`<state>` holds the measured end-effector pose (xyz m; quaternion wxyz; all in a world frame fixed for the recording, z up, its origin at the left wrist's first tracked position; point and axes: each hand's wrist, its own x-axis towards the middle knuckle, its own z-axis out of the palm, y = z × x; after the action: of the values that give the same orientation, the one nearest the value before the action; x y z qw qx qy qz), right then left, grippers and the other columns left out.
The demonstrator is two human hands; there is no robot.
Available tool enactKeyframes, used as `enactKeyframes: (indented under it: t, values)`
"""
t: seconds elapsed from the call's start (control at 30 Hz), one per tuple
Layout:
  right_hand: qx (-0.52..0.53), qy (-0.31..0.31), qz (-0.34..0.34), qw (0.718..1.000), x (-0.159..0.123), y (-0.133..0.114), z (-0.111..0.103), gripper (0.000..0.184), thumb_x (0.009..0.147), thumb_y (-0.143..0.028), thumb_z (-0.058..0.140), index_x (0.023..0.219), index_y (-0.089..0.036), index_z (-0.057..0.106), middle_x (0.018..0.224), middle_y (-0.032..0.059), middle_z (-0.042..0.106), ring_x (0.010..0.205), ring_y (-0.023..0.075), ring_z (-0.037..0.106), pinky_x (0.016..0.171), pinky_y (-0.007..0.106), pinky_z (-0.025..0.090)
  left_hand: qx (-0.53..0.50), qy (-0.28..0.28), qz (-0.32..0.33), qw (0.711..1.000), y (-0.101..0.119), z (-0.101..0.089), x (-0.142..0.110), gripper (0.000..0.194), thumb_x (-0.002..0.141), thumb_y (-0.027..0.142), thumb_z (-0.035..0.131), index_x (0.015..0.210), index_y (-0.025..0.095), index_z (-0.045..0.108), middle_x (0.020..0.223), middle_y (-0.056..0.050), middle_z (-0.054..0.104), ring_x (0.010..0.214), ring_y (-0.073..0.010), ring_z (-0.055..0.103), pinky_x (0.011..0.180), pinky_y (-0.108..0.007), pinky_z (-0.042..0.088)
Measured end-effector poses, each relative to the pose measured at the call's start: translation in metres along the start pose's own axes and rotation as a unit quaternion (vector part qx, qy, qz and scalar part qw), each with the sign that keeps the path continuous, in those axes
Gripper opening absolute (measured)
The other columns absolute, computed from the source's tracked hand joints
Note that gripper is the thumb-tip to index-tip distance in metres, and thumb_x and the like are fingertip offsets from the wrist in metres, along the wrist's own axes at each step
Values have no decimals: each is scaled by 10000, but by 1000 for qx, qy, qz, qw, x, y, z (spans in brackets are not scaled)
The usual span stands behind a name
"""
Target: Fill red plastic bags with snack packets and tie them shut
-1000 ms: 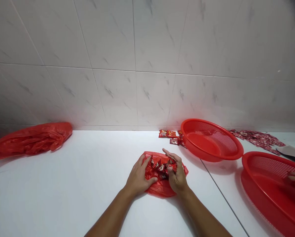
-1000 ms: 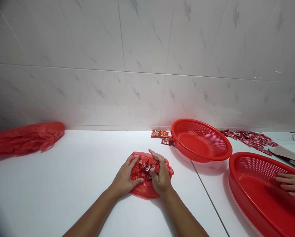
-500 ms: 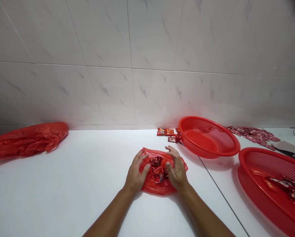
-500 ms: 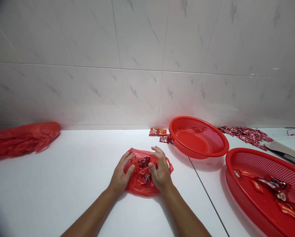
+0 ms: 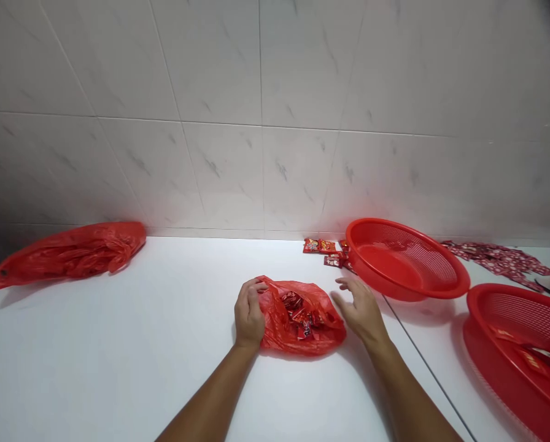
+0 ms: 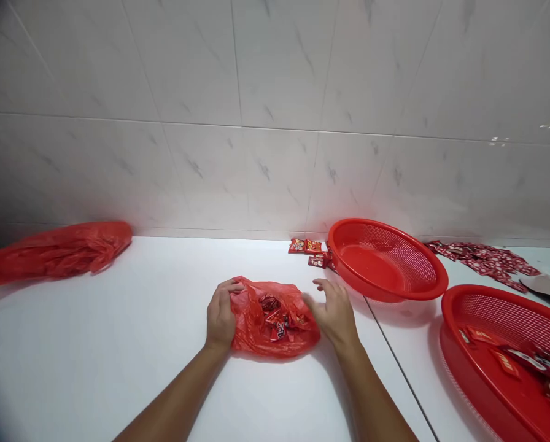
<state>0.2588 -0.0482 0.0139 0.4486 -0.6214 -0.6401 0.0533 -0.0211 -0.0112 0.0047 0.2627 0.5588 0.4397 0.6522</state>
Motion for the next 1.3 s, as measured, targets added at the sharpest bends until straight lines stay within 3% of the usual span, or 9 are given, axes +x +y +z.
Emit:
enactKeyframes:
  t: [0.1, 0.27, 0.43, 0.57, 0.67, 0.8, 0.9, 1.1, 1.3]
  values:
    - [83, 35, -75, 993, -1, -3, -4, 739, 949, -854, 353, 1181, -235, 683, 1177, 125, 714, 1126, 341, 642, 986, 539, 508, -80, 38, -74, 993, -5, 1, 6, 533, 1038, 613, 470, 867, 203, 766, 1113, -99, 745, 1204, -287, 641, 1126, -443, 436]
    - [50, -78, -160, 983, -10, -29, -3, 868, 601, -740, 890, 1279, -259, 639, 1388, 141, 606, 1291, 377, 547, 1075, 540, 503, -152, 80, -152, 973, -20, -4, 20, 595, 1000, 679, 461, 780, 195, 729, 930, -98, 747, 1041, -278, 689, 1021, -432, 498]
    - [33, -93, -144, 985, -12, -30, 13, 154, 840, -332, 784, 950, -256, 708, 1368, 108, 650, 1274, 345, 546, 1049, 566, 511, -236, 119, -236, 935, -22, -20, 38, 505, 941, 649, 546, 664, 228, 561, 725, -15, 622, 783, -190, 640, 855, -354, 551]
    - [145, -39, -68, 986, -6, -15, 19, 347, 968, -403, 648, 668, -234, 688, 1135, 101, 747, 1131, 317, 642, 1004, 548, 525, -299, 53, -311, 901, -6, -39, 54, 320, 863, 506, 680, 781, 203, 617, 821, -53, 668, 765, -196, 664, 780, -370, 585]
    - [313, -22, 48, 948, 1, -3, 20, 544, 995, -544, 587, 578, -203, 659, 1196, 125, 761, 1150, 321, 690, 1018, 529, 536, -323, -4, -339, 884, 3, -50, 61, 301, 822, 441, 723, 957, 177, 674, 1010, -125, 718, 893, -244, 709, 800, -404, 603]
    - [466, 28, 118, 877, 5, 8, 23, 477, 925, -581, 671, 658, -188, 721, 1466, 130, 650, 1334, 368, 617, 1014, 532, 555, -273, -104, -299, 908, 3, -47, 57, 360, 776, 467, 814, 938, 201, 635, 889, -41, 682, 760, -172, 657, 666, -285, 550]
    - [494, 47, 111, 861, 2, 10, 24, 346, 914, -543, 709, 873, -211, 797, 1563, 127, 565, 1416, 368, 554, 1037, 544, 546, -238, -148, -287, 916, 4, -39, 45, 451, 707, 447, 909, 828, 217, 541, 697, 57, 553, 560, -102, 499, 508, -214, 403]
    - [397, 46, 39, 916, 1, -10, 18, 364, 959, -521, 676, 1198, -261, 762, 1567, 129, 557, 1455, 325, 517, 1176, 570, 430, -157, -270, -300, 901, 13, -42, 31, 437, 646, 262, 915, 783, 209, 504, 770, 41, 608, 644, -128, 565, 575, -227, 429]
    - [258, -31, -37, 965, 47, -81, -24, 299, 952, -532, 697, 1048, -282, 830, 1524, 125, 576, 1459, 342, 498, 1207, 609, 377, -110, -238, -281, 923, 7, -45, 37, 238, 680, 192, 794, 696, 185, 557, 658, 27, 598, 586, -123, 530, 548, -223, 360]
